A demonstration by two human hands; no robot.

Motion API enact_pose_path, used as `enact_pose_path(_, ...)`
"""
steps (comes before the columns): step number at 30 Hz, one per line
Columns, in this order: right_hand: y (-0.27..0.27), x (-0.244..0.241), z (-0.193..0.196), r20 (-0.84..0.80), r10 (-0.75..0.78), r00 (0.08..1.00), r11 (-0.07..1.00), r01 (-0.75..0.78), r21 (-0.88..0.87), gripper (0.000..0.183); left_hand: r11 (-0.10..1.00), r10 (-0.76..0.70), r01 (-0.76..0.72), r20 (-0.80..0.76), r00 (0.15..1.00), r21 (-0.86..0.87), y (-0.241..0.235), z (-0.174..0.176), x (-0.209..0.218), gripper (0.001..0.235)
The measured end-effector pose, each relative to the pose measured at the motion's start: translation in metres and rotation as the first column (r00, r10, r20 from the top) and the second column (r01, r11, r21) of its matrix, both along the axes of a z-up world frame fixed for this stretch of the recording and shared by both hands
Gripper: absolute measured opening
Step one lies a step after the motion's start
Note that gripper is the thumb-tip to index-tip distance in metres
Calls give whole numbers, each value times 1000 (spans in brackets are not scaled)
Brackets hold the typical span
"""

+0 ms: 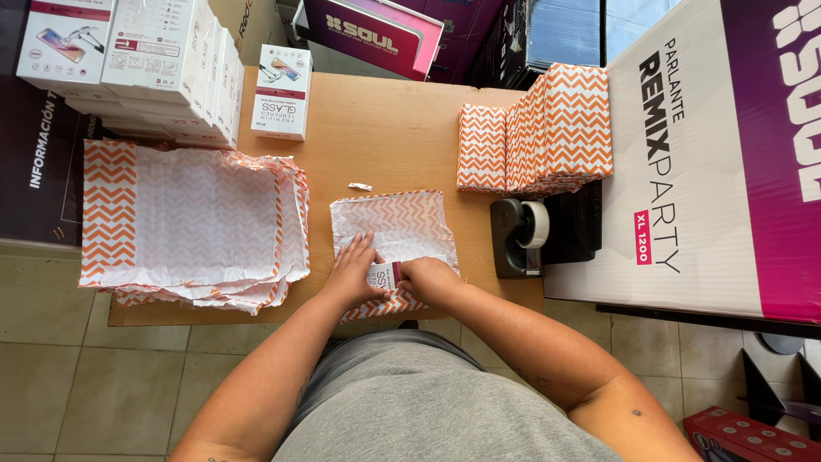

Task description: The person wraps two small boxed items in decorative paper by hand, securing the paper with tape from a dispenser and folding the ends down.

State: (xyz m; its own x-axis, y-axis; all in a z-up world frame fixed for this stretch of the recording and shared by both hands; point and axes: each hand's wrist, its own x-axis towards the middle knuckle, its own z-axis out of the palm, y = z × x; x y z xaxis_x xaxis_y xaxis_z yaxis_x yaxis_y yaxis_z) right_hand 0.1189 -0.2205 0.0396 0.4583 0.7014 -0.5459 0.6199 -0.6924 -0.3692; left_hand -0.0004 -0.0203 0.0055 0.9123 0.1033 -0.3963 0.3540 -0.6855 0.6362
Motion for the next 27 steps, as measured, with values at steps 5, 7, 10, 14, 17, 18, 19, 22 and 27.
enact_pose_path(5,2,-6,8,50,8,999,999,-10,39,18,1000,-5,5,3,1000,-1,0,2,0,77)
enact_pose_path(7,2,-6,4,59,13,998,999,-15,40,19,1000,-3,3,4,1000,3,-1,0,0,77)
enact_pose_path(10,3,-6,1,76,20,997,999,-23,34,20,1000,-3,3,2,1000,2,0,1,-1,76)
enact_pose_path(14,3,-8,1,108,24,994,999,-28,30,20,999,16,-17,-37,999,-27,-2,12,-1,79)
enact_pose_path(17,5,-13,-2,158,28,987,1000,-26,-16,23,1000,30,-30,-50,998,-2,-9,23,1,71)
enact_pose_path(18,5,-12,-4,162,27,986,1000,-26,-12,23,1000,30,-30,-46,998,2,-10,21,1,71)
enact_pose_path(19,4,-11,-7,189,27,982,999,-21,-36,24,999,18,-17,-42,999,28,-10,18,1,69)
enact_pose_path(22,8,-9,-9,248,33,968,996,-12,-85,31,998,9,-7,-43,999,56,-10,16,2,68)
enact_pose_path(27,2,-5,13,299,50,953,988,-4,-153,56,998,19,-17,-38,999,53,-10,16,2,67)
